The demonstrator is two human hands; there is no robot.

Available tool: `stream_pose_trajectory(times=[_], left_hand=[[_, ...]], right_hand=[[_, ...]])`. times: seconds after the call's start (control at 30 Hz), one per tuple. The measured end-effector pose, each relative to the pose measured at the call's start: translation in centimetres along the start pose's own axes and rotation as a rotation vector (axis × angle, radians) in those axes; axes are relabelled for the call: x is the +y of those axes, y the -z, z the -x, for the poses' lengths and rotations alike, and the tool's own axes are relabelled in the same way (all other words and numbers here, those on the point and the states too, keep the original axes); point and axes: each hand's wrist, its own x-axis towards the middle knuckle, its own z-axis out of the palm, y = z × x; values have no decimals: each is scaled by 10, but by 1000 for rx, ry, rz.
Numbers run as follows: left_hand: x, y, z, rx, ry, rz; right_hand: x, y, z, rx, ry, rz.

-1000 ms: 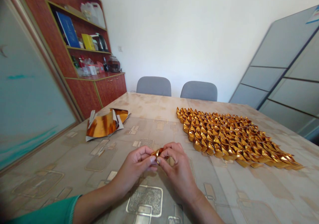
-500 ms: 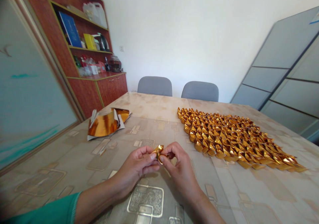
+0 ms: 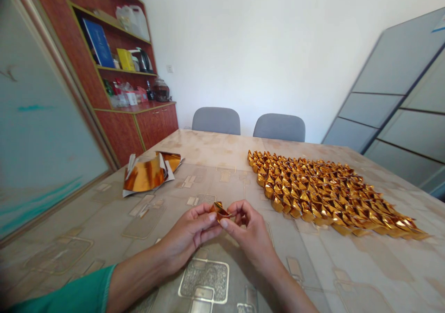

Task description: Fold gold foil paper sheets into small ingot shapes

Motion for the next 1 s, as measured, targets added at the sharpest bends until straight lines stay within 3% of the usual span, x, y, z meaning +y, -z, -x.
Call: stream_pose_trajectory(times=[0.13, 0.33, 0.57, 1.0], left_hand=[[1, 3, 0, -25, -15, 6], [1, 2, 0, -53, 15, -53], [0, 2, -1, 0, 24, -43], [-1, 2, 0, 25, 25, -134]], right_hand=[[1, 0, -1, -36, -65, -53], [-1, -2, 0, 24, -34, -23], [-1, -2, 1, -42, -19, 45], [4, -7, 1, 20, -68, 28]])
